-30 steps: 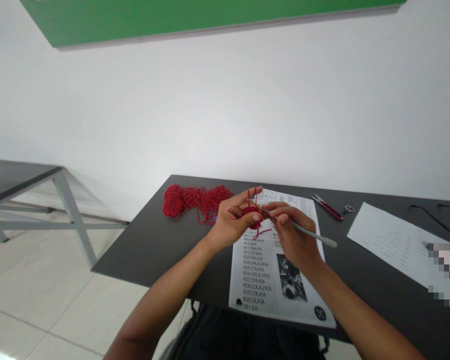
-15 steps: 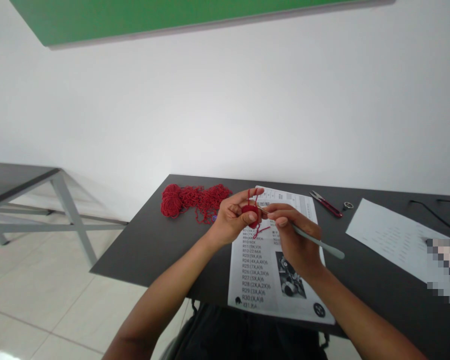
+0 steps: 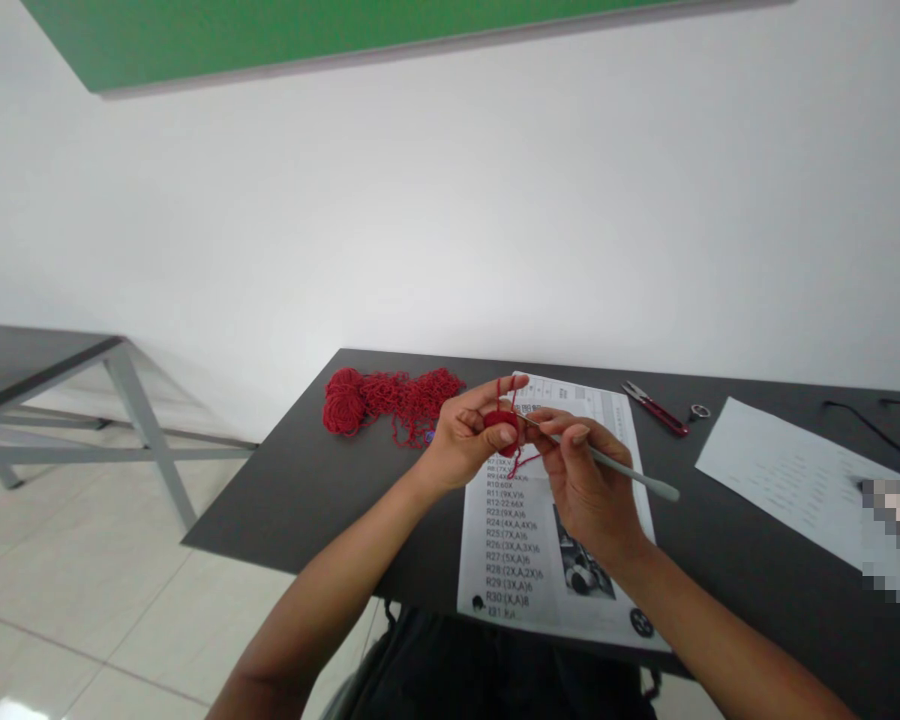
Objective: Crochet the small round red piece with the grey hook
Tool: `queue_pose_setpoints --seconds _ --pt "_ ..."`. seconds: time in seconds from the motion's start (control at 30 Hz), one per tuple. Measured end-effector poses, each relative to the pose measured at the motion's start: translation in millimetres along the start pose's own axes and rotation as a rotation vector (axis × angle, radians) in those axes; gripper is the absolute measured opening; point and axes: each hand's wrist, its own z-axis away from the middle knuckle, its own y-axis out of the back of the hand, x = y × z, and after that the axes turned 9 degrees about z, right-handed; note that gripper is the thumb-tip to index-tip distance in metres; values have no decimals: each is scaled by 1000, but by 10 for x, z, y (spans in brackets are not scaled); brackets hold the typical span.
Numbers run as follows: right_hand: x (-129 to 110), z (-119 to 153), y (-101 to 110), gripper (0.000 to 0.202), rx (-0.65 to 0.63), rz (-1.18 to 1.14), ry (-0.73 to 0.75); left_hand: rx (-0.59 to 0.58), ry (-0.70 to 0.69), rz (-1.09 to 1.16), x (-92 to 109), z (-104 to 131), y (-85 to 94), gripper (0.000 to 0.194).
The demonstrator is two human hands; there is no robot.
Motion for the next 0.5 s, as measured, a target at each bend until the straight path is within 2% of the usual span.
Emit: queue_pose_setpoints --seconds 0.2,0.37,0.5 --pt "61 48 95 23 3 250 103 24 -43 -100 37 0 8 66" --pt "-26 16 80 22 -31 370 197 48 -55 -175 62 5 22 67" --pt "-83 -7 124 16 -96 479 294 30 -55 -152 78 -4 25 67"
